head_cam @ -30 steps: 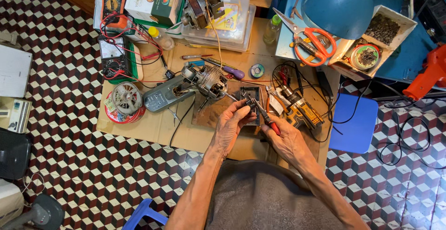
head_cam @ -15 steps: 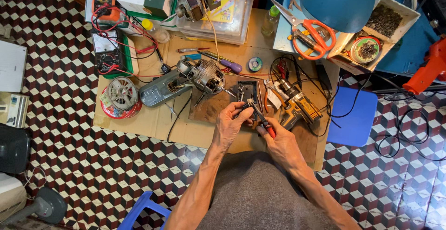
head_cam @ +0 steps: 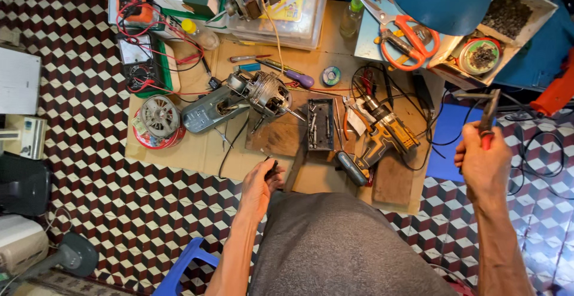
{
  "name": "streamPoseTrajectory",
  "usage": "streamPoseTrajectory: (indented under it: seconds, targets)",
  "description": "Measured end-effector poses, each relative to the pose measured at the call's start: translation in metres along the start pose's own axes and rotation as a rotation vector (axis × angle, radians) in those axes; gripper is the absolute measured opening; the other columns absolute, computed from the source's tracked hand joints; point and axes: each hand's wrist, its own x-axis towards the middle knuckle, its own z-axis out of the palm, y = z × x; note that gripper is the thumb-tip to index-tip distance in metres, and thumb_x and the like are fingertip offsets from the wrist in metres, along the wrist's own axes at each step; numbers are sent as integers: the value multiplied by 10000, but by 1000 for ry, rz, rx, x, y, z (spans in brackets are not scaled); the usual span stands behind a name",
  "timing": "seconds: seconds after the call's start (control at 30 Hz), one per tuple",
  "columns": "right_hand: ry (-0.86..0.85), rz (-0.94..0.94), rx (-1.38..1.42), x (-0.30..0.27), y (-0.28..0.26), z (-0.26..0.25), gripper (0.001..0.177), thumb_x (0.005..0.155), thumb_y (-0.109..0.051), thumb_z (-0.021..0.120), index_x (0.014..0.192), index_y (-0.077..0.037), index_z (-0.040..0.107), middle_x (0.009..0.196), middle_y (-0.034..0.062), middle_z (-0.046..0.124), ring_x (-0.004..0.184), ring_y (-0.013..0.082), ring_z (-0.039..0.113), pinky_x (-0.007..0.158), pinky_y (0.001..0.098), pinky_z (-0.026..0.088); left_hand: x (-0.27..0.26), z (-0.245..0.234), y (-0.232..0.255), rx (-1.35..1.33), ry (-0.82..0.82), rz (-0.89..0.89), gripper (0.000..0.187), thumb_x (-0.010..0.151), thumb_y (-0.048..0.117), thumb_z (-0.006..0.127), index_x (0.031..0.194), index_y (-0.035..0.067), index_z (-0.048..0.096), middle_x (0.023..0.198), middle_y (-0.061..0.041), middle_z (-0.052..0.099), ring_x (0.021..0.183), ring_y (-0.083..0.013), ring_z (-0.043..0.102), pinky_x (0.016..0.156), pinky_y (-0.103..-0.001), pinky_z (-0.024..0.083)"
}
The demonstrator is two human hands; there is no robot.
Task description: The person works on a disassembled electric motor on a cluttered workbench. They use pliers to strip and adjust wires, then connect them to the motor's internal components. The person also uses a multimeter to test electrical continuity and a cordless drill to tighten screws on the motor housing.
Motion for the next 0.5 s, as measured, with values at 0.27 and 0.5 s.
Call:
streamPoseTrajectory:
  seconds: [0.27, 0.5]
  targets:
    - [-413, 62, -437, -43, 26, 87, 492, 966, -473, 577, 1266, -86, 628, 802, 169, 694, 706, 285, 669, 656, 431, 536, 81, 19, -27, 557, -36, 265, 378, 933, 326, 747, 1169, 31, 732, 1031, -112, 711, 880, -146, 651, 776, -287, 530]
    - [-591, 89, -576, -64, -12, 127, 502, 983, -507, 516, 1303, -127, 588, 883, 192, 705, 742, 296, 692, 704, 428, 534, 136, 16, -46, 900, 68, 641, 397, 866, 240, 748, 1211, 52, 695, 1104, -153, 752, 1020, -286, 716, 913, -380, 542]
